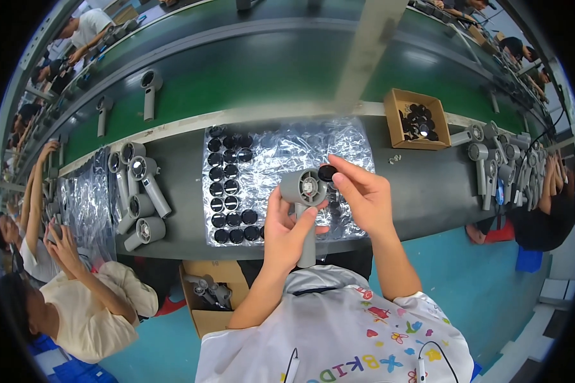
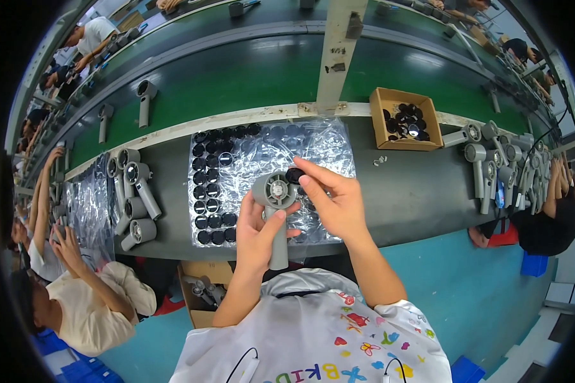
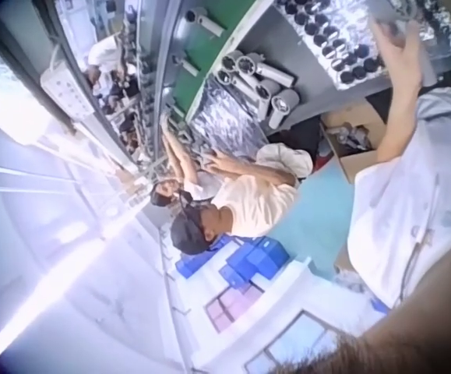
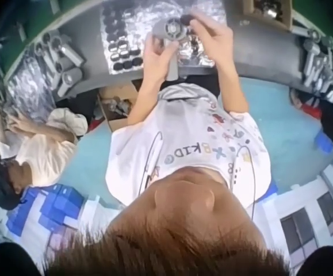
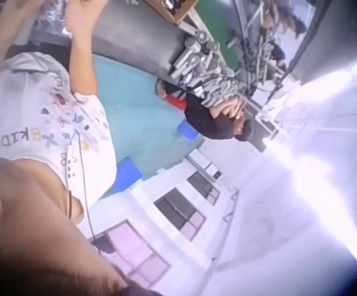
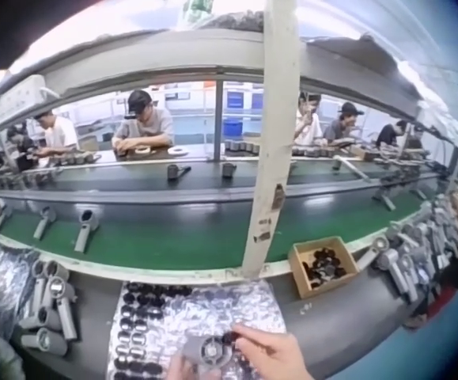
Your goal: The person assembles mechanical housings and internal components by hand on an assembly line, taking parts from a plastic tray and fitting them together.
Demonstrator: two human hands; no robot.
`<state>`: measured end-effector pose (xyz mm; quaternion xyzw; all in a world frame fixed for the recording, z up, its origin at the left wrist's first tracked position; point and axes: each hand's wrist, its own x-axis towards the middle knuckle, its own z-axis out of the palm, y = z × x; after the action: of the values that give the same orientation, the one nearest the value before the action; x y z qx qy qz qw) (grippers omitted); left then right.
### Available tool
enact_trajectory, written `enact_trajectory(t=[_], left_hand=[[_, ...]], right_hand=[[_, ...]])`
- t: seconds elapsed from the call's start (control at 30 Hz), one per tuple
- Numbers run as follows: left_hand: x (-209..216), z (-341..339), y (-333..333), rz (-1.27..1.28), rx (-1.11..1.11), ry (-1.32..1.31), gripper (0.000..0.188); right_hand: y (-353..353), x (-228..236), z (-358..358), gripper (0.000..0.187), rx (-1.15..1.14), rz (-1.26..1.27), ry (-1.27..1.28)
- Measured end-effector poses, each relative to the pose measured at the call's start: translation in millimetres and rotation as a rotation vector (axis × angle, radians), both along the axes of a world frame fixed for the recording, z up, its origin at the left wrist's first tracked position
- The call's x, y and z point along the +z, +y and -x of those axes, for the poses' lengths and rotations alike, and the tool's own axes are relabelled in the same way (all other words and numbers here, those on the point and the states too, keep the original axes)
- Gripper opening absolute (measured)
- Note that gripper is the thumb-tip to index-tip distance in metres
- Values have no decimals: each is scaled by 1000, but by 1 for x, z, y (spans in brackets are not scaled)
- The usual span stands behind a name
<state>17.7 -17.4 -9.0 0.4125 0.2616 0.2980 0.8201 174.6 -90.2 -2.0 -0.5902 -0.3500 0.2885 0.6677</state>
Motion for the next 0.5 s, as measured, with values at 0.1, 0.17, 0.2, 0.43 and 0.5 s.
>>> enact_trajectory(t=[0.1, 0.17, 0.2, 0.43, 0.5], left_hand=[[-1, -1, -1, 59, -23, -20, 65], [-2, 0, -1, 55, -14, -22, 64], [-2, 1, -1, 50, -10, -23, 64], [-3, 2, 1, 19, 0, -9, 63], [-2, 1, 1, -1, 8, -17, 62]], right_hand=[[2, 7, 10, 32, 10, 65, -131], [2, 6, 11, 31, 41, 58, -109], [2, 6, 11, 31, 67, 50, -88], [6, -10, 13, 30, 66, 14, -160], [8, -9, 17, 31, 72, -32, 14]])
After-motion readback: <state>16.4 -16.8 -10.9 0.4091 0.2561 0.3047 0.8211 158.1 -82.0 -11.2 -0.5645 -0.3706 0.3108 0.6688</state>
